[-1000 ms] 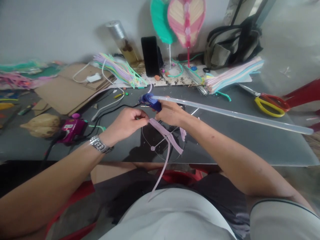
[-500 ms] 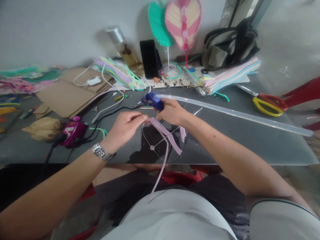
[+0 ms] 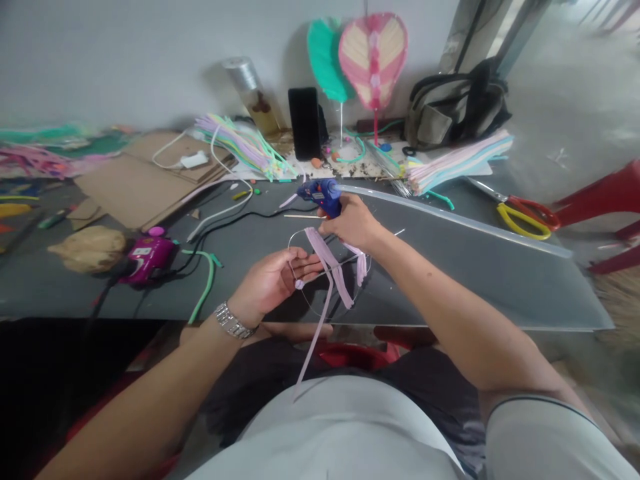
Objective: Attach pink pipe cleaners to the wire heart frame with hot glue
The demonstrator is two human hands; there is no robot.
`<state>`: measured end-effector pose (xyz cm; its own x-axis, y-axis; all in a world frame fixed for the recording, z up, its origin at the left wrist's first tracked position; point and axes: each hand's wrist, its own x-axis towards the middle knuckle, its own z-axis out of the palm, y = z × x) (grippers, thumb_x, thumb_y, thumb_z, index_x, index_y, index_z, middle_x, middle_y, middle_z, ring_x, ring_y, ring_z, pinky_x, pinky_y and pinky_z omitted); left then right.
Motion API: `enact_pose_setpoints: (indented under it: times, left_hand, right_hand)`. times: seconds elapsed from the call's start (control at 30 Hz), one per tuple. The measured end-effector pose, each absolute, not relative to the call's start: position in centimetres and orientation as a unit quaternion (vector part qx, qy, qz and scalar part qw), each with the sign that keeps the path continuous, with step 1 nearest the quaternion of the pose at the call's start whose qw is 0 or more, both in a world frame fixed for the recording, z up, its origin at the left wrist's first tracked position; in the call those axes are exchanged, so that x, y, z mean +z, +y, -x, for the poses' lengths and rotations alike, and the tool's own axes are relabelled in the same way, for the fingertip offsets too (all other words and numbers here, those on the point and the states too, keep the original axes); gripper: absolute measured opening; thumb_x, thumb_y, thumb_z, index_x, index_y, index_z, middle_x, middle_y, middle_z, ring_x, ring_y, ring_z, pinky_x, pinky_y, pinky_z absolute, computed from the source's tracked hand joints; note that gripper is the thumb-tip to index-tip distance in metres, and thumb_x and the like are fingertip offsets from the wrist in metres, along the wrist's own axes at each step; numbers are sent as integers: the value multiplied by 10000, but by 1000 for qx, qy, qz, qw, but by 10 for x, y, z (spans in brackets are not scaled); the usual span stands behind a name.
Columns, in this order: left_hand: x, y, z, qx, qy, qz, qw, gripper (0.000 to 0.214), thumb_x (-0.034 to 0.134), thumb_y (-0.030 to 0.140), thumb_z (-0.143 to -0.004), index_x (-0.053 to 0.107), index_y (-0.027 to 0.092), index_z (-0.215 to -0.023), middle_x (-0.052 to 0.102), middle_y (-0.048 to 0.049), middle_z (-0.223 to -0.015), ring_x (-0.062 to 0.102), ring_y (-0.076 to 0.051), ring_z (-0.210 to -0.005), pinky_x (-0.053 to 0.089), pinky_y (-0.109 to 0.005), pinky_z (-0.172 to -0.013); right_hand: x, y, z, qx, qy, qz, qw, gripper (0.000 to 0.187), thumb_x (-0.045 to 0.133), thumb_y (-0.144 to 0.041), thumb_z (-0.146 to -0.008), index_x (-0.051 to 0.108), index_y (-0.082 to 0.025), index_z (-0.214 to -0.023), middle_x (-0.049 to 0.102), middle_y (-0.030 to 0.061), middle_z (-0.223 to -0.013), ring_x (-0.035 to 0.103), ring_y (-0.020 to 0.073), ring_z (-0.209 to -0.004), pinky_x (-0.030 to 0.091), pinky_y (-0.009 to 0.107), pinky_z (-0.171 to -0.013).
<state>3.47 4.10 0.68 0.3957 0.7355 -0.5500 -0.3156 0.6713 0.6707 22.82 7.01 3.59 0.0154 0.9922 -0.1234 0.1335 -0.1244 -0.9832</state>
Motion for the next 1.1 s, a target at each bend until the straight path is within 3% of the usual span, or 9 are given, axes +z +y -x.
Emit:
enact_pose_setpoints:
  times: [0.23, 0.4, 0.53, 0.77, 0.93, 1.1]
  left_hand:
    - [10, 36, -38, 318, 427, -285, 797, 25, 705, 85, -793, 713, 86, -770, 774, -108, -805, 744, -178, -720, 621, -297, -734]
    - [8, 33, -41, 316, 419, -285, 802, 47, 718, 88, -779, 677, 108, -789, 772, -105, -794, 744, -177, -698, 617, -285, -707]
    - [2, 30, -44, 361, 391, -294, 794, 108, 717, 199, -805, 632, 133, -820, 775, -110, -802, 751, -203, -699, 623, -337, -727]
    - [2, 21, -44, 363, 400, -391, 745, 360, 687, 449, -825, 485, 209, -648, 718, -37, -694, 739, -221, -692, 591, -325, -649]
    - [14, 9, -36, 371, 413, -412, 722, 220, 765, 280, -771, 661, 189, -942, 766, -28, -820, 730, -190, -700, 603, -315, -696]
    - [21, -4, -17, 376, 428, -296, 767, 209, 608, 239, -893, 684, 114, -1042, 767, -138, -1041, 748, -211, -910, 614, -304, -773]
  right_hand:
    - [41, 73, -225, 481, -484, 570, 457, 224, 748, -51, -622, 632, -176, -767, 577, -53, -595, 462, 77, -447, 372, 233, -399]
    - [52, 70, -224, 483, -426, 576, 503, 258, 729, -4, -619, 603, -175, -765, 560, -74, -559, 457, 74, -427, 366, 228, -384]
    - [55, 68, -226, 498, -375, 578, 527, 295, 734, 15, -614, 585, -183, -773, 544, -91, -542, 433, 66, -419, 375, 220, -382]
    - [53, 63, -227, 498, -346, 584, 539, 327, 771, 23, -603, 580, -186, -767, 521, -97, -502, 415, 69, -410, 368, 218, -364]
    - [56, 58, -220, 471, -350, 608, 534, 342, 797, 15, -578, 582, -182, -757, 505, -98, -493, 424, 75, -419, 362, 215, -352]
    - [53, 54, -214, 459, -358, 630, 514, 299, 728, 16, -603, 575, -186, -762, 510, -92, -497, 422, 73, -410, 366, 211, -362]
